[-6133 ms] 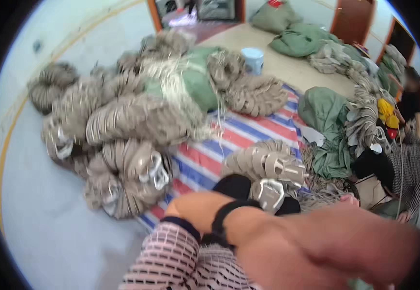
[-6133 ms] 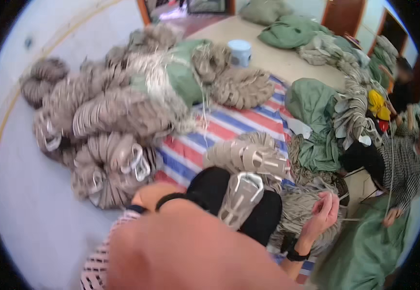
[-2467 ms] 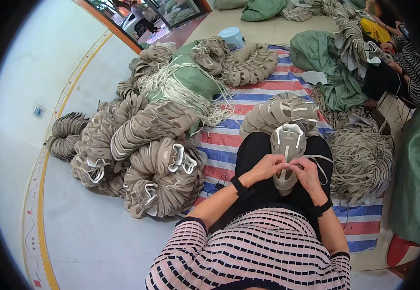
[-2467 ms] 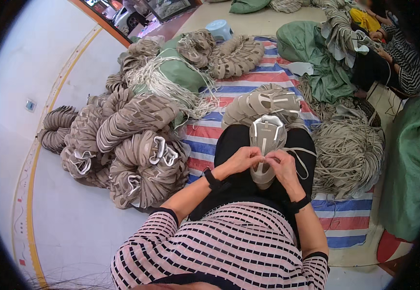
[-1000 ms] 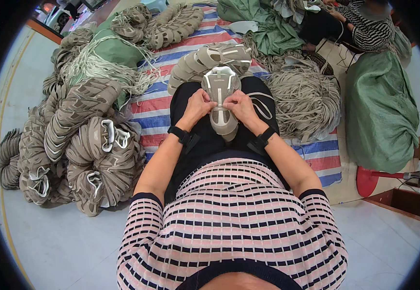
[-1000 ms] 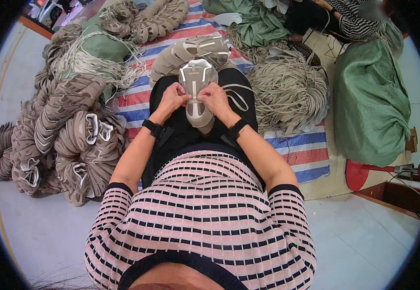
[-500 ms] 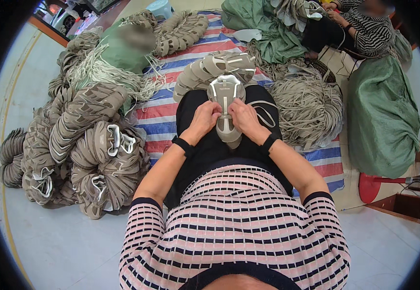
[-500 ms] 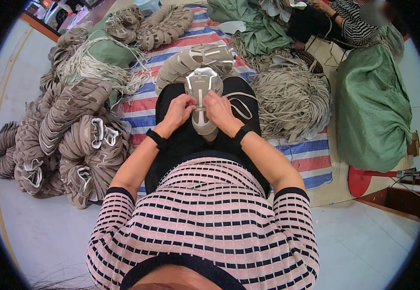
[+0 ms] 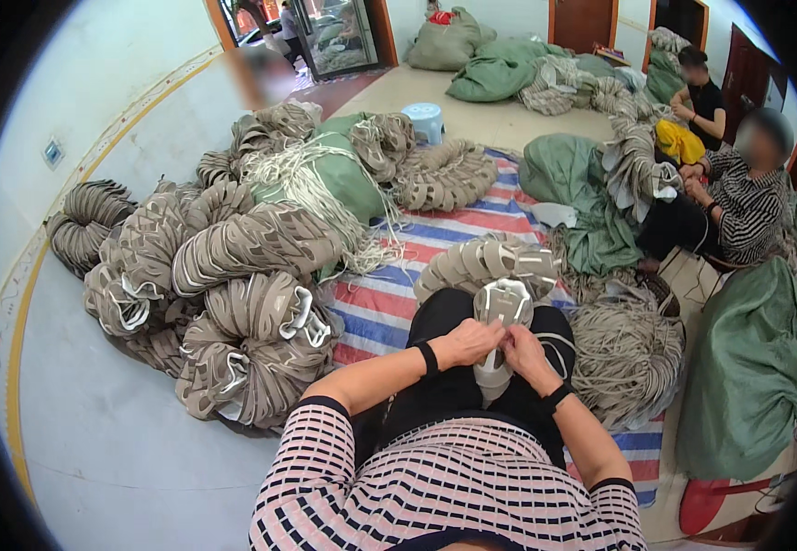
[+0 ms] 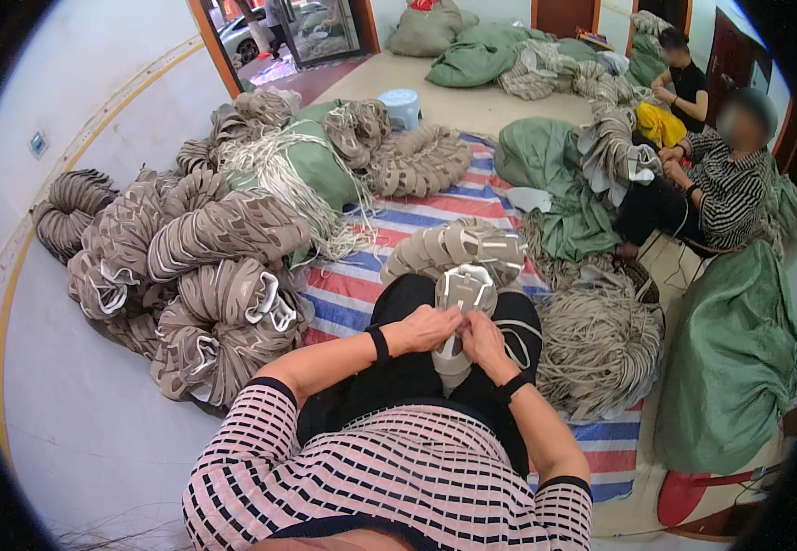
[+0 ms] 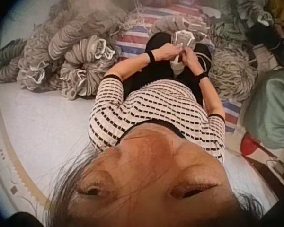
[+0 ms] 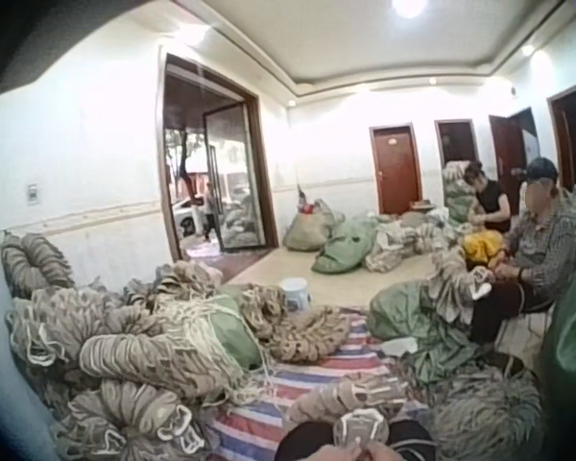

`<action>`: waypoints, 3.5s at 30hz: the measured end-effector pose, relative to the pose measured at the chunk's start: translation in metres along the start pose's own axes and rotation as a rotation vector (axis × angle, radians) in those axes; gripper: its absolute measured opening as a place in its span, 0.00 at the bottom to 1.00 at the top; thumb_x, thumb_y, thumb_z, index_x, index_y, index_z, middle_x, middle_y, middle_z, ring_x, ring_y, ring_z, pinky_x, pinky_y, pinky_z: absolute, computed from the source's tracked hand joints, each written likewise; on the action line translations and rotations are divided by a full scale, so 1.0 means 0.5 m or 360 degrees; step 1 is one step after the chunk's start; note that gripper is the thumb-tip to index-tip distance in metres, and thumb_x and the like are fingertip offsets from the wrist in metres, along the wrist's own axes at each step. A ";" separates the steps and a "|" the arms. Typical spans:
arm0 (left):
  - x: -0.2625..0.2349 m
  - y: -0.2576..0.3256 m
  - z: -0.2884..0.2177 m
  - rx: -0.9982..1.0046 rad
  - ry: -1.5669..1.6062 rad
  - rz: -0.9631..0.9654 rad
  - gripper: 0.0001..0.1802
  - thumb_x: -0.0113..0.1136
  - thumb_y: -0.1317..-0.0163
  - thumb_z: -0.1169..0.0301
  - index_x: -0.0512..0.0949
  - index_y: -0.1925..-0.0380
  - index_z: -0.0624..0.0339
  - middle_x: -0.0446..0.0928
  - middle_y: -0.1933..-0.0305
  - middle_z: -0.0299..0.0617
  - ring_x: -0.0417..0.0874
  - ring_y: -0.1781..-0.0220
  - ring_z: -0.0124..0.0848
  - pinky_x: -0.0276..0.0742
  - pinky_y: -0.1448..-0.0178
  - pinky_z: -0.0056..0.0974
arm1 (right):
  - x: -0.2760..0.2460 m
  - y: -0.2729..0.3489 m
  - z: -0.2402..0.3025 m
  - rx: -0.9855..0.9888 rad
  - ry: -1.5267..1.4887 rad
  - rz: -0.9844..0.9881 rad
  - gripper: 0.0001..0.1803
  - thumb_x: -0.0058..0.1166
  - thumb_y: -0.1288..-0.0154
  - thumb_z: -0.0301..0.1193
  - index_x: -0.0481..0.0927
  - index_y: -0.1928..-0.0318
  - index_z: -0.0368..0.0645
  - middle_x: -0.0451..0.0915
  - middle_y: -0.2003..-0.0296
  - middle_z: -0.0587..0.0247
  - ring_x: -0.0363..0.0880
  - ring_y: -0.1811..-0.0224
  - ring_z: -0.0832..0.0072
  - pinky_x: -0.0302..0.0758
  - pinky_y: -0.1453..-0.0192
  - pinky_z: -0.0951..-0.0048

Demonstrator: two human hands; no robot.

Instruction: Manually assemble shoe components by lacing and organizing sneaker uppers.

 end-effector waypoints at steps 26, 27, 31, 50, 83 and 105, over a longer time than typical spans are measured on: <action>-0.512 0.532 0.552 -0.0994 0.2931 -0.2016 0.14 0.46 0.41 0.74 0.60 0.84 0.52 0.53 0.84 0.28 0.53 0.84 0.22 0.52 0.82 0.27 | -0.811 0.265 -0.228 0.0404 -0.1390 -0.1364 0.06 0.53 0.37 0.33 0.75 0.61 0.47 0.67 0.77 0.81 0.60 0.77 0.91 0.56 0.76 0.86; -0.473 0.476 0.513 -0.1124 0.3063 -0.2001 0.14 0.47 0.39 0.73 0.60 0.84 0.51 0.54 0.84 0.27 0.53 0.85 0.20 0.52 0.82 0.26 | -0.751 0.196 -0.137 0.0351 -0.1274 -0.1073 0.06 0.53 0.38 0.31 0.75 0.61 0.47 0.68 0.76 0.80 0.61 0.77 0.91 0.56 0.76 0.86; -0.321 0.152 0.222 -0.1222 0.3197 -0.0805 0.12 0.51 0.39 0.75 0.69 0.56 0.65 0.63 0.79 0.28 0.61 0.81 0.18 0.60 0.79 0.24 | -0.478 0.057 0.162 0.0413 -0.0897 0.0121 0.06 0.53 0.41 0.28 0.77 0.62 0.46 0.75 0.72 0.75 0.66 0.74 0.91 0.61 0.72 0.89; -0.111 -0.031 0.018 -0.1035 0.2521 -0.0108 0.06 0.51 0.36 0.68 0.74 0.62 0.56 0.69 0.74 0.27 0.66 0.76 0.16 0.63 0.73 0.24 | -0.233 -0.011 0.217 -0.0298 -0.0167 0.0291 0.06 0.54 0.44 0.28 0.73 0.66 0.41 0.77 0.79 0.57 0.77 0.76 0.62 0.72 0.72 0.66; -0.195 -0.050 0.032 -0.0938 0.2664 -0.0798 0.11 0.56 0.38 0.70 0.77 0.59 0.64 0.79 0.66 0.36 0.79 0.61 0.24 0.73 0.53 0.28 | -0.258 -0.049 0.150 -0.0031 -0.1227 -0.0297 0.07 0.56 0.41 0.25 0.81 0.63 0.34 0.76 0.72 0.68 0.73 0.75 0.84 0.69 0.71 0.82; -0.308 -0.046 0.003 -0.0400 0.2491 0.0023 0.12 0.55 0.37 0.64 0.78 0.69 0.62 0.68 0.80 0.26 0.63 0.78 0.15 0.58 0.73 0.22 | -0.558 -0.055 0.309 -0.0454 -0.0649 -0.0407 0.11 0.52 0.37 0.32 0.80 0.59 0.38 0.77 0.69 0.72 0.70 0.70 0.86 0.68 0.62 0.83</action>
Point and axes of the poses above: each hand's wrist, its own y-axis away from the middle knuckle, its own x-axis out of the palm, z = x × y, the point moved 6 cm from there along -y, towards the middle knuckle
